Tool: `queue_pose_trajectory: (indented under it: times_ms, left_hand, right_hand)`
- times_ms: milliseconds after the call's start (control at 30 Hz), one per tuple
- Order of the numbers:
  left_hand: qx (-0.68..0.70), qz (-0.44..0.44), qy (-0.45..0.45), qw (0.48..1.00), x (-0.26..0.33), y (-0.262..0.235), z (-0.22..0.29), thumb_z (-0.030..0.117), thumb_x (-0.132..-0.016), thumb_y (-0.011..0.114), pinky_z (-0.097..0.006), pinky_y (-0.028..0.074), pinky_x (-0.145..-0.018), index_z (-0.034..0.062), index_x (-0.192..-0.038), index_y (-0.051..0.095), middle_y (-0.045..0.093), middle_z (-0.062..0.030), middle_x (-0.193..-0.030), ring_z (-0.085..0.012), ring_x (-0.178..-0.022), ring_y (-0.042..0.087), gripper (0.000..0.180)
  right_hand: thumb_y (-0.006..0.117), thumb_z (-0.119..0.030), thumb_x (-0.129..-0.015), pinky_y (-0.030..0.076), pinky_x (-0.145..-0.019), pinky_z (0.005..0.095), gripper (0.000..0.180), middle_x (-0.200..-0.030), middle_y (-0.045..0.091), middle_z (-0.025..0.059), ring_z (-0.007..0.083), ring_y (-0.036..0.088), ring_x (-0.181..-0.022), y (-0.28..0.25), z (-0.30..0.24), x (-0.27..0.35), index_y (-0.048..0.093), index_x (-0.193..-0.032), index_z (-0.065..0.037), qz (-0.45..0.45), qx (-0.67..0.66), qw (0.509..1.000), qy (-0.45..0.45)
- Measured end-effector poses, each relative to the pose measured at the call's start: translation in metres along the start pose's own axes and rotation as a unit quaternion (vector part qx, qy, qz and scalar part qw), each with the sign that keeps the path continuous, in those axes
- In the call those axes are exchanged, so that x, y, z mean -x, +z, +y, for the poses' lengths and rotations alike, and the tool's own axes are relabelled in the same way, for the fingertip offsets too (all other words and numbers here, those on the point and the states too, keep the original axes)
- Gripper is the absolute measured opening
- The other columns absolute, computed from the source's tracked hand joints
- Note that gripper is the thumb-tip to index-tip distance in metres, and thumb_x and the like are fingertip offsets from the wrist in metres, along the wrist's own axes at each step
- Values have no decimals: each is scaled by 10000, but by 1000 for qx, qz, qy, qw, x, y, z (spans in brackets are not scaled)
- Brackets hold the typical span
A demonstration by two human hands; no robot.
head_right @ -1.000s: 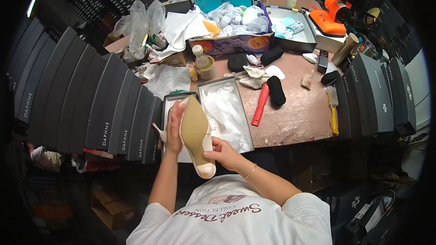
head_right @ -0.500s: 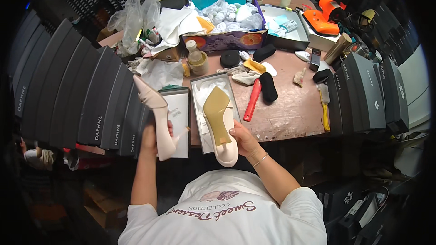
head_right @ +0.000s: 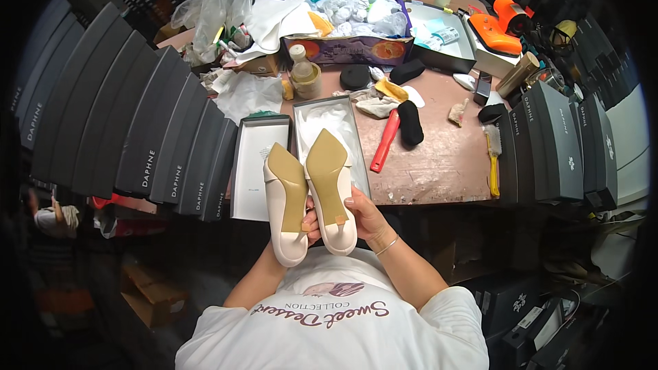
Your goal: The recorder cleans a pair of high-heeled shoes using a cloth and liquid, wraps them in protective paper, and packs them into a branded shoebox.
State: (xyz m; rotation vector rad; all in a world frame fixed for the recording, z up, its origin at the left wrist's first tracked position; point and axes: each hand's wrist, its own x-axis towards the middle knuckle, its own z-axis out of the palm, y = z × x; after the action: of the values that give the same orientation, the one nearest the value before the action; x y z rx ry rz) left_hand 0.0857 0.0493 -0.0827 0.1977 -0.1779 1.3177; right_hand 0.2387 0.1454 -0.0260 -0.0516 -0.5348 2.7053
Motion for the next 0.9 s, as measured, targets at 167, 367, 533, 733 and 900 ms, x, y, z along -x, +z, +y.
queue_pose_trajectory:
  times_ms: [167,367,533,733,900]
  left_hand:
    - [7,25,9,1000,5,0,0,360,-970,466,-316,438,-595,36,-1202,471,573,-112,-884,-220,-677,521,398]
    - [-249,209,-6,946,11,36,28,310,-951,503,-309,504,-633,7,-1182,473,600,-118,-813,-205,-697,593,382]
    - [-464,411,139,772,10,84,42,207,-960,416,-331,561,-703,-21,-1217,495,647,-114,-986,-187,-817,657,352]
    - [-376,411,35,830,16,77,40,245,-961,382,-325,537,-685,-52,-1158,539,632,-139,-978,-206,-796,633,389]
    - [-151,352,42,923,19,81,30,266,-990,413,-241,415,-550,-70,-1301,427,563,-69,-825,-128,-623,495,458]
  right_hand:
    - [616,-286,-837,543,-781,607,685,-1156,482,253,438,597,-1025,1,-2,-1,304,-1378,-5,2,23,999,28]
    - [638,-162,-826,515,-867,349,526,-1105,599,133,225,614,-1001,1,-22,9,457,-1288,11,166,223,960,-30]
    - [660,-110,-824,454,-668,313,224,-825,550,80,174,580,-775,29,-71,-5,551,-972,18,177,725,661,-82]
    - [631,-136,-817,508,-676,484,248,-984,580,218,398,620,-810,-16,-41,-58,534,-997,4,116,890,440,-19]
    - [594,-115,-828,516,-674,463,199,-920,609,196,366,637,-803,-48,-15,-70,543,-984,-5,123,894,431,-9]
